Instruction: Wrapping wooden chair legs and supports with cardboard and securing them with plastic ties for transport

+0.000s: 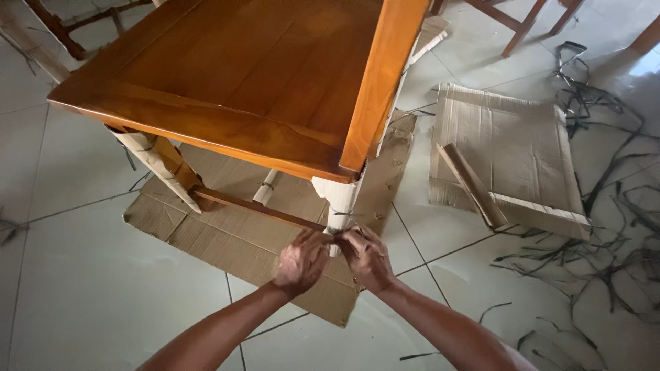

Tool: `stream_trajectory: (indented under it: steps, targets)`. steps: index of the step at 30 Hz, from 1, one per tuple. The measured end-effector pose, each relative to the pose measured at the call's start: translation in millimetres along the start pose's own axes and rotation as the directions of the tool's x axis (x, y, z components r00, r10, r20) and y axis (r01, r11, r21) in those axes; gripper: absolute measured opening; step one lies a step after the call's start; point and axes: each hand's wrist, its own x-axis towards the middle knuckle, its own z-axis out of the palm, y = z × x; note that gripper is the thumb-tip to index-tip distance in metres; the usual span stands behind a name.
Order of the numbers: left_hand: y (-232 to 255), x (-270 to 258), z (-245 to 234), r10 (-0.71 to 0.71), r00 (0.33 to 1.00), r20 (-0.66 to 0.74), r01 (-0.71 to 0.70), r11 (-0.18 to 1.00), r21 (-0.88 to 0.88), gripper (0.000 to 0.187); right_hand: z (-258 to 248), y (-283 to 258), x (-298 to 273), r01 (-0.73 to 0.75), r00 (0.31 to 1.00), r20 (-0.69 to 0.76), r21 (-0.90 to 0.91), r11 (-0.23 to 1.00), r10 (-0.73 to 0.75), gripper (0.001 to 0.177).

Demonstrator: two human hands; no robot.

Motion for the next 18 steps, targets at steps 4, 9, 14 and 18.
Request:
stream_trajectory:
  steps: [4,9,14,18]
  targets:
    - [14,-3,-11,-0.283,0.957,0.054,0.287,0.953,-0.098,0.050,5,8,-6,-0.005,1.000,-0.021,0.037,0.999,0.005,0.006]
    - [-18,10,24,-0.454,0.885,0.101,0.464,0.855,-0.231,0.026,-3,-6,-2,-0.047,0.999,-0.020,0.033,0.998,0.047,0.006]
    - [-39,14,54,-0.499,0.865,-0.057,0.488,0.862,-0.137,0.022,-6,-10,-1,-0.122,0.993,0.013,0.052,0.991,0.121,0.006]
    - [-54,14,64,-0.579,0.815,-0.022,0.566,0.804,-0.183,0.021,8,3,-10,-0.183,0.983,0.034,0.096,0.978,0.180,0.006]
